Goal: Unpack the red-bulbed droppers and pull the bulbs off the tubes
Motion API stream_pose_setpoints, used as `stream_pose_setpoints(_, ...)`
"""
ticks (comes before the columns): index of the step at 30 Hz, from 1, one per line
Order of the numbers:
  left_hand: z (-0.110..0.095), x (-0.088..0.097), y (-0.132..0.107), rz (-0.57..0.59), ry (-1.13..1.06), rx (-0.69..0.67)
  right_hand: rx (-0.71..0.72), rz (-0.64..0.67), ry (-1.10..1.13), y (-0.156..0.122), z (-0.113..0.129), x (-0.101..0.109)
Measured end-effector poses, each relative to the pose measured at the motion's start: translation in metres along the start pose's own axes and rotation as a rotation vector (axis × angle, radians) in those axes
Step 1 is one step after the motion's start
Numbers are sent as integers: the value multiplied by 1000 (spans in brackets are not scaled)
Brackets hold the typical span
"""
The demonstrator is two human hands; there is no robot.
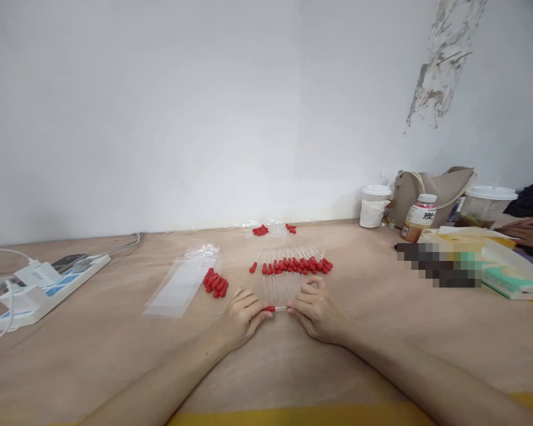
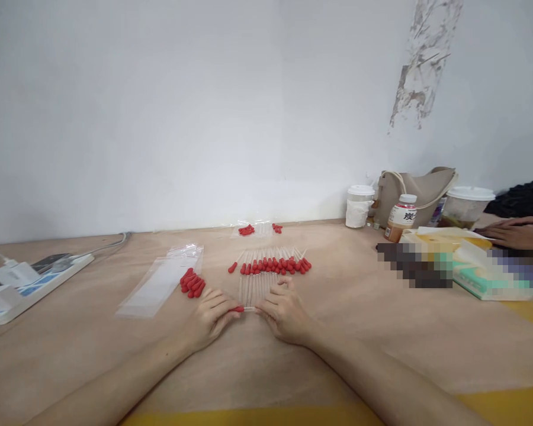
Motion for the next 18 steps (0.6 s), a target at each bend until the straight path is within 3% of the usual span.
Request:
stream_pose_setpoints(13, 1, 2, -9, 17, 29, -93, 39, -3, 34, -8, 2, 13)
stream_pose_setpoints(15, 8, 11, -12, -20, 21, -49, -23, 7, 31, -13, -10, 19)
stream_pose_setpoints(18, 16, 26, -13, -92, -13, 50, -240, 4, -20, -22, -36, 28)
Point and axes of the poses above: each hand's wrist, its own y-axis towards the middle knuckle, its own x-axis out of the back of the hand, z = x × y, the point moved 5 cm from there along y, towards the middle knuckle, and after that the axes turned 10 degrees about x, right-handed, at the moved point
